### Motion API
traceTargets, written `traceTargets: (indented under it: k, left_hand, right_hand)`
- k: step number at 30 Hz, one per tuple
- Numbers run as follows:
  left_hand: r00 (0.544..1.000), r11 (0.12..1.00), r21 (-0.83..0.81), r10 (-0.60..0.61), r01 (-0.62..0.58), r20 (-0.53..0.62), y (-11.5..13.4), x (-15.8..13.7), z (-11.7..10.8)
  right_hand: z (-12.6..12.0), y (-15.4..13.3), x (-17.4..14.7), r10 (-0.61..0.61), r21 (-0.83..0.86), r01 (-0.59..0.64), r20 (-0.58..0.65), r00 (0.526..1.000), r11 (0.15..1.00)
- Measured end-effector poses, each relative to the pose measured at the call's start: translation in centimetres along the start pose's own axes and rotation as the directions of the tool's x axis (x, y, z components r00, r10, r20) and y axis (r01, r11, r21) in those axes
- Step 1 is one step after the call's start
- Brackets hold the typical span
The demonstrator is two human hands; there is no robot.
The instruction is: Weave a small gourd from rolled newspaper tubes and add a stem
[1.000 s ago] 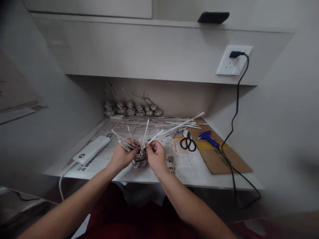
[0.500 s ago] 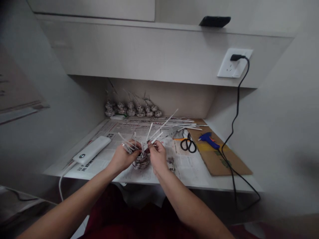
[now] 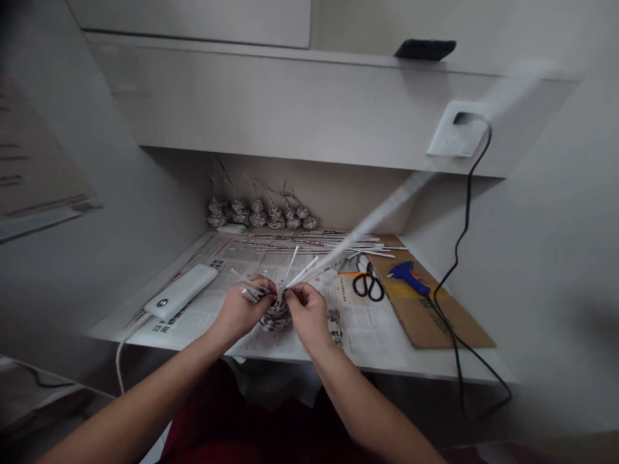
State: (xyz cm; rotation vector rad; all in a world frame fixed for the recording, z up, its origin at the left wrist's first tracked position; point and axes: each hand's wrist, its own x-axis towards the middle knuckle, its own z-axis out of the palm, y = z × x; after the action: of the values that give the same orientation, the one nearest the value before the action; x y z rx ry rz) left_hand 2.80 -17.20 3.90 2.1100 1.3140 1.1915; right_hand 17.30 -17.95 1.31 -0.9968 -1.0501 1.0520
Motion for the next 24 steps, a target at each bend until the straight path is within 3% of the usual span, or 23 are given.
traceTargets:
  k: [4,11,19,24]
  left_hand:
    - [0.993,0.992,0.071,0.099,-0.103,0.059,0.5,0.1,-0.4]
    - [0.954,0.958,0.101,0.251,-0.269,0.164,0.8,0.5,-1.1]
    - [0.963,0.952,0.145,0.269,-0.27,0.021,-0.2,0.2,-0.1]
    - [0.966,0.959,0.117,0.257,-0.259,0.034,-0.2,0.0,0.0]
  right_hand:
    - [-0.5,-0.6,0.3,-0.037,-0.101,0.037,-0.001,0.999,0.994]
    - [-0.4,-2.6,1.7,0.201,-0.047,-0.199,0.022,0.979,0.979]
    - [0.2,-1.5,2.4,0.091,-0.049,-0.09,0.025,0.996,0.995]
    - [-0.3,-0.2,2.1,0.015,-0.103,-0.012,0.032,0.999,0.995]
